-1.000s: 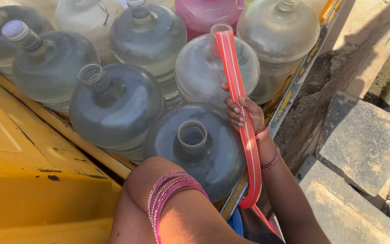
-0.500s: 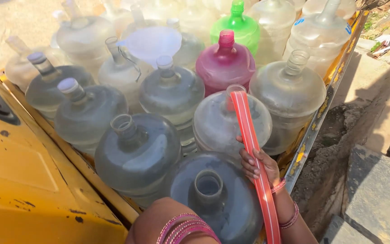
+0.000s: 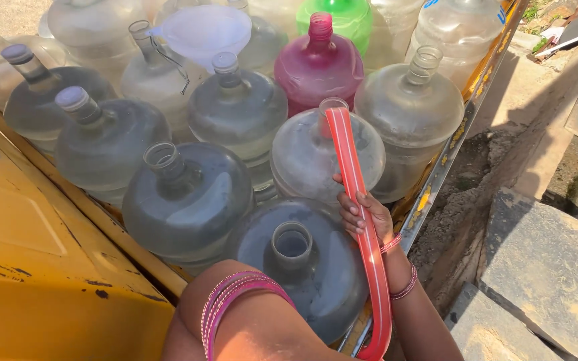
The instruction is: The person fills large plastic water bottles on the back of a vehicle using a long red hose, holding the hose in place by hand over the opening of each bottle.
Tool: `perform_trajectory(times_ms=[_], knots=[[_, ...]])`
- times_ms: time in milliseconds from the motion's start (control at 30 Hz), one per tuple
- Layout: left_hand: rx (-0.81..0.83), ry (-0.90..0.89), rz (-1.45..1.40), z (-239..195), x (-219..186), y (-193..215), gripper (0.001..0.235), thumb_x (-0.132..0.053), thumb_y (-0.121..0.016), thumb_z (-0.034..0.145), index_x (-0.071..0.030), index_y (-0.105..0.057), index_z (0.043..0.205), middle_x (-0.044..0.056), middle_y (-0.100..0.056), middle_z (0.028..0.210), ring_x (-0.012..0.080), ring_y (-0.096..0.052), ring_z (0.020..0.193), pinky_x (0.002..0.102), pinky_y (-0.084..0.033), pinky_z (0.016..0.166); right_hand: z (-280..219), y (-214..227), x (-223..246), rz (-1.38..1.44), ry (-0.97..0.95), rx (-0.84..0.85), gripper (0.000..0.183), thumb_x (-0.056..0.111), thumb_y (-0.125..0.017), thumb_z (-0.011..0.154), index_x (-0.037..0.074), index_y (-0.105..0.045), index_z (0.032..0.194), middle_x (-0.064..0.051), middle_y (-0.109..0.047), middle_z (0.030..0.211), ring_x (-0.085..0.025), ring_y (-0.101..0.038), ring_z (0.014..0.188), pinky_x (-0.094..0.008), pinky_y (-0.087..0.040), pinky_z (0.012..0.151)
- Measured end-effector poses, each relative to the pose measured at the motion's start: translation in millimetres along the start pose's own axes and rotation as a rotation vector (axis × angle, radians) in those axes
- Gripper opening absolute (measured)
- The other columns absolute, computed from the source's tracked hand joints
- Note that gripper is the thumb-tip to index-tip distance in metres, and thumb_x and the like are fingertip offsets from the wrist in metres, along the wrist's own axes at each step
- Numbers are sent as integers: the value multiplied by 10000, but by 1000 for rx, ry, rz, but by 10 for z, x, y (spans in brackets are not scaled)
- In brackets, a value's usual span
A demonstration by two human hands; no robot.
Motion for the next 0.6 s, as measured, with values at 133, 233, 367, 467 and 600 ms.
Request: perform_trajectory(times_ms=[133,233,367,467,600], knots=[[16,-6,36,-31,131,34,469,-411,-582,1085,-53,-563,1387,96,-639,1350,228,-662,1221,336,-516,1026,14,-25,6,0,-4,0,599,181,-568,1069,-31,-306,1565,-55,-518,858,-91,-543,592,-224,-534,524],[5,3,24,-48,255,-76,473,-410,-597,1074,-51,-568,1380,99,-647,1342,232,-669,1213,343,-521,1017,-7,29,9,2,-5,-11,603,184,-568,1072,-36,-305,1568,-55,-517,858,-94,-542,601,-224,-536,534],[-11,28,45,-54,209,-6,478,-409,-617,1060,-49,-574,1371,103,-657,1331,238,-679,1203,352,-528,1005,-8,9,10,11,-4,-2,605,181,-571,1075,-39,-305,1573,-59,-517,855,-94,-539,589,-231,-541,527],[-27,29,72,-57,219,91,482,-408,-632,1049,-47,-579,1364,106,-664,1323,242,-685,1195,358,-533,996,11,-86,7,15,-13,-13,607,187,-576,1077,-32,-306,1574,-57,-514,854,-96,-539,600,-231,-544,534],[-150,54,88,-164,455,239,488,-407,-652,1035,-45,-585,1355,109,-674,1313,248,-695,1184,367,-540,984,31,-196,-8,-31,-66,-345,587,149,-493,1012,14,-306,1552,-54,-545,861,-103,-581,631,-241,-553,534]])
Point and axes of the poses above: each hand's wrist, its own z-axis towards the middle knuckle, its own y-axis out of the back of the hand, x = y × z, the point moved 3 cm from there along z, towards the middle knuckle
